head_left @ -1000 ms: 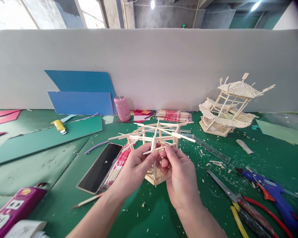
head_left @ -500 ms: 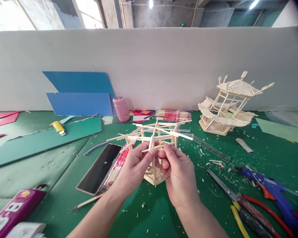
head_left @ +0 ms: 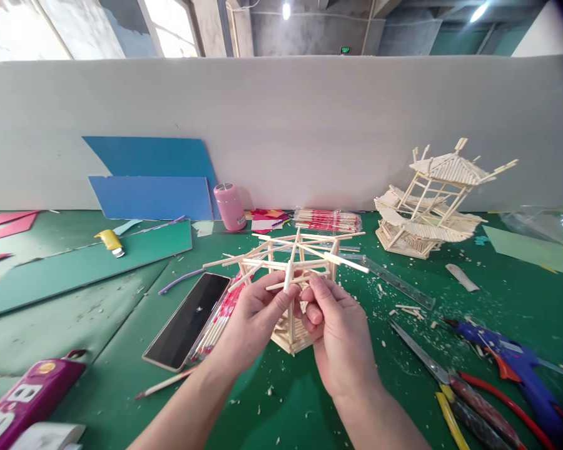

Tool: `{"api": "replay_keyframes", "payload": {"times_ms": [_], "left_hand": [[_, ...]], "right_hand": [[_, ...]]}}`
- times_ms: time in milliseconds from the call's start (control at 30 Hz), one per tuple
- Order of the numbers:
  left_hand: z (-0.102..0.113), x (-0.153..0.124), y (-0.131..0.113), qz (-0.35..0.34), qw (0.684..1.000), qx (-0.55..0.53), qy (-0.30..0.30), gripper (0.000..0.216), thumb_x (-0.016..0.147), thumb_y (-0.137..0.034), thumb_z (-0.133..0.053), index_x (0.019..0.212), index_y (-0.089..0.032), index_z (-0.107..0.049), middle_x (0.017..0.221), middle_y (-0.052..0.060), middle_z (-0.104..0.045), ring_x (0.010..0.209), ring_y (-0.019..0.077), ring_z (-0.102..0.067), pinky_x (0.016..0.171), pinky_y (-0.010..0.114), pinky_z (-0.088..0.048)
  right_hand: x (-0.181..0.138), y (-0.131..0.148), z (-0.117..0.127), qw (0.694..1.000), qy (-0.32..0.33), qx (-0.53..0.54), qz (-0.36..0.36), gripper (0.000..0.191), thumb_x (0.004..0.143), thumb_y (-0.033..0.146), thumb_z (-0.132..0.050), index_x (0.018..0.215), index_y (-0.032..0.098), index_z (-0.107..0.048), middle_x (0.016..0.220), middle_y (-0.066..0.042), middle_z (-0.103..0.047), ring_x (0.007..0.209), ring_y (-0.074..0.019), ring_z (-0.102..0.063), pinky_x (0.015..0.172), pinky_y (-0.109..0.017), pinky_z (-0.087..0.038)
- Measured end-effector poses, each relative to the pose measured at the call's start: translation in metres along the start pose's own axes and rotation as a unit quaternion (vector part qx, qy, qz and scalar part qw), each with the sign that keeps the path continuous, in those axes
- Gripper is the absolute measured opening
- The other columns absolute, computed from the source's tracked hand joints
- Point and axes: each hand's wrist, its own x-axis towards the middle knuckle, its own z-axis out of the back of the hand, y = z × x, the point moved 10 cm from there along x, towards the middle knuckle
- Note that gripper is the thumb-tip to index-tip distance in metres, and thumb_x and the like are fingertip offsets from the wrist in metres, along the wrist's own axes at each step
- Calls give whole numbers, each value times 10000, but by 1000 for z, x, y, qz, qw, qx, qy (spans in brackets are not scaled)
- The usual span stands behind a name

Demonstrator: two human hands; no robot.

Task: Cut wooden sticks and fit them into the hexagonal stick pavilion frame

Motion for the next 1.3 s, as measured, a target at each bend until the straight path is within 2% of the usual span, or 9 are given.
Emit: {"api": "replay_keyframes", "payload": {"times_ms": [167,333,667,800,1000,1133,1300], "left_hand": [[-1,0,-1,-1,1000,1,1,245,861,-228,-517,1074,-171,-624,824,37,-683,680,137,-594,639,240,-466],[2,0,-1,6,1000,4,-23,256,831,-259,-558,1050,-154,-639,817,51,-677,704,163,-586,624,251,-458],[1,1,0,17,1000,-6,-14,240,831,-258,-561,1034,-152,-633,787,44,-648,635,129,-523,582,239,-428],[0,1,2,27,1000,-6,-11,210,836,-251,-557,1011,-166,-636,664,6,-614,603,122,-522,565,228,-424],[-3,3,2,31,999,-11,-4,187,846,-251,-544,984,-177,-645,845,38,-656,703,132,-552,608,228,-432],[-3,4,1,29,1000,-7,-3,194,843,-239,-551,1006,-183,-642,853,35,-674,741,129,-569,657,223,-435],[1,3,2,33,999,-7,-27,225,815,-251,-594,1030,-195,-627,804,18,-682,729,126,-589,687,231,-454]], "right_hand": [[-2,-1,-1,1000,-1,-3,0,239,650,340,-716,547,155,-605,430,65,-468,408,-39,-335,408,-171,-269],[-2,0,-2,1000,4,7,5,202,646,324,-722,568,160,-633,479,60,-506,414,-33,-327,408,-168,-268],[-1,-2,-5,999,9,31,-5,166,607,302,-749,610,159,-667,495,63,-526,421,-20,-342,410,-140,-289],[-1,-2,-3,999,4,32,-8,163,604,298,-751,613,159,-667,496,64,-530,419,-21,-339,404,-137,-290],[1,1,-2,1000,4,20,4,186,665,295,-714,568,156,-638,492,61,-531,409,-17,-340,403,-135,-294],[3,0,-1,1000,-4,25,1,136,666,284,-710,623,162,-666,491,66,-533,396,-8,-330,386,-126,-270],[4,0,-3,999,-3,34,7,157,669,271,-707,583,157,-644,496,66,-545,394,-4,-326,388,-126,-275]]}}
